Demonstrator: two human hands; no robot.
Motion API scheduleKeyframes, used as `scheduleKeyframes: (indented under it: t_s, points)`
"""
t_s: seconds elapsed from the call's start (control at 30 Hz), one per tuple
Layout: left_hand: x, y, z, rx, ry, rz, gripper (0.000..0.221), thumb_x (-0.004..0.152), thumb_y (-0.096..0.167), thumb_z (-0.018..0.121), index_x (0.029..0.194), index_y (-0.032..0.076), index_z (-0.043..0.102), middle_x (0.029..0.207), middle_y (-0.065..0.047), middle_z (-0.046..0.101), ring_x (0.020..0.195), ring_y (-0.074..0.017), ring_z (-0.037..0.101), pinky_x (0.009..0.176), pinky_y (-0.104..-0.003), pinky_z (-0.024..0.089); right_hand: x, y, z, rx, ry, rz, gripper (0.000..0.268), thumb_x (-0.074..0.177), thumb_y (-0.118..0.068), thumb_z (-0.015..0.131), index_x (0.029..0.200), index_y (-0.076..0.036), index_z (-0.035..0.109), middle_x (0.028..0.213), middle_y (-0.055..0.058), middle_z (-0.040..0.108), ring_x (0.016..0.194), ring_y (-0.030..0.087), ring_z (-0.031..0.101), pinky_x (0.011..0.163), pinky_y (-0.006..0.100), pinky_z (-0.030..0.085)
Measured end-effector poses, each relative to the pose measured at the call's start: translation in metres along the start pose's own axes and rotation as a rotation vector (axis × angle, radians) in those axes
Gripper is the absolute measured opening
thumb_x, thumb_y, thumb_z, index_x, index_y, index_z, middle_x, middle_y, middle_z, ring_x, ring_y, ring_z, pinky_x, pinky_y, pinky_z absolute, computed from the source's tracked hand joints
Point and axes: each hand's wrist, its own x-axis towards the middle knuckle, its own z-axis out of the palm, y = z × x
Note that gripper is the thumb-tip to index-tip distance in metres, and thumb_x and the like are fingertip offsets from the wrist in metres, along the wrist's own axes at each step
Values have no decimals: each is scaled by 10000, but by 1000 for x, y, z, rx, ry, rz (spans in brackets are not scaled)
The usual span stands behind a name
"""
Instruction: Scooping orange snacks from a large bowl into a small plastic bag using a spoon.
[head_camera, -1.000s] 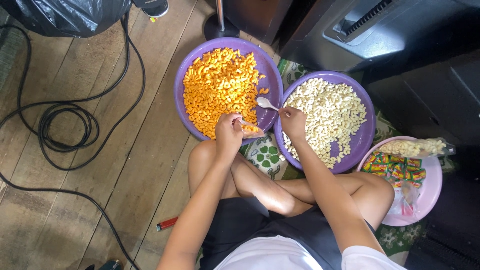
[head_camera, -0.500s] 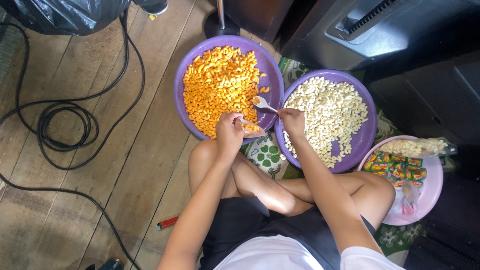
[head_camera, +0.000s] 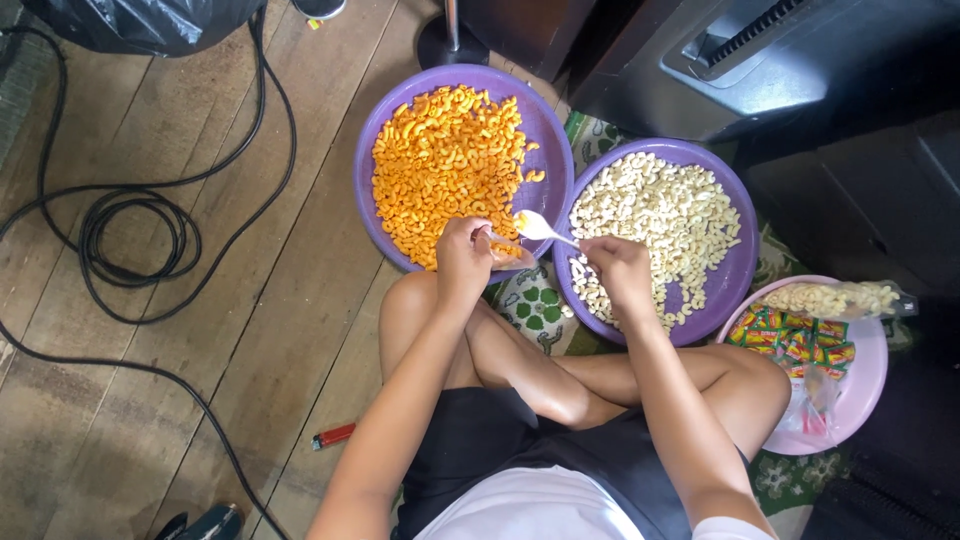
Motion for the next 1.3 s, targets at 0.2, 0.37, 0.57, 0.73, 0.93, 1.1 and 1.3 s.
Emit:
scheduleKeyframes:
  t_s: [0.2, 0.37, 0.57, 0.73, 0.93, 1.1, 1.3]
  points:
    - [0, 0, 0, 1, -3, 1, 68, 866, 60, 675, 904, 77, 729, 794, -143, 621, 803, -378, 677, 742, -437, 553, -15, 20, -1, -133, -64, -104, 223, 817, -89, 657, 949, -123, 834, 585, 51, 663, 595, 80, 517, 617, 237, 452]
    - [0, -7, 4, -5, 6, 0, 57, 864, 59, 679, 889, 81, 725, 780, -144, 614, 785, -382, 670, 734, -437, 550, -23, 25, 18, -300, 32, -420, 130, 856, -44, 710, 906, -86, 823, 666, 120, 716, 594, 202, 649, 588, 303, 495]
    - [1, -5, 1, 6, -12, 8, 56, 872, 63, 672, 891, 83, 721, 780, -144, 612, 789, -383, 672, 738, -440, 549, -32, 22, 19, -460, 87, -820, 63, 867, -48, 769, 896, -74, 818, 645, 69, 692, 523, 222, 625, 502, 305, 488]
    - [1, -4, 1, 2, -19, 17, 56, 875, 69, 673, 899, 85, 722, 782, -151, 609, 799, -394, 670, 736, -446, 549, -23, 25, 21, -350, 68, -779, 90, 847, -40, 793, 898, -110, 818, 705, 65, 733, 598, 260, 684, 544, 303, 523]
    - [1, -4, 2, -4, -26, 7, 56, 880, 69, 670, 894, 86, 722, 787, -145, 615, 802, -382, 675, 736, -436, 552, -10, 18, 37, -72, -104, -661, 161, 815, 26, 788, 913, -98, 821, 751, 83, 757, 675, 176, 680, 616, 309, 529]
    - [1, 1, -2, -11, -43, -7, 67, 883, 62, 662, 905, 82, 722, 797, -144, 616, 807, -378, 672, 746, -421, 556, -8, 8, 36, -179, -123, -910, 108, 900, 9, 730, 942, -61, 801, 852, 138, 763, 754, 379, 712, 666, 432, 564]
    - [1, -3, 2, 0, -44, 2, 57, 886, 76, 667, 900, 92, 721, 797, -144, 609, 802, -381, 670, 736, -433, 550, -3, 17, 40, -261, -144, -960, 95, 893, 1, 725, 936, -54, 789, 839, 136, 751, 752, 378, 705, 685, 444, 566]
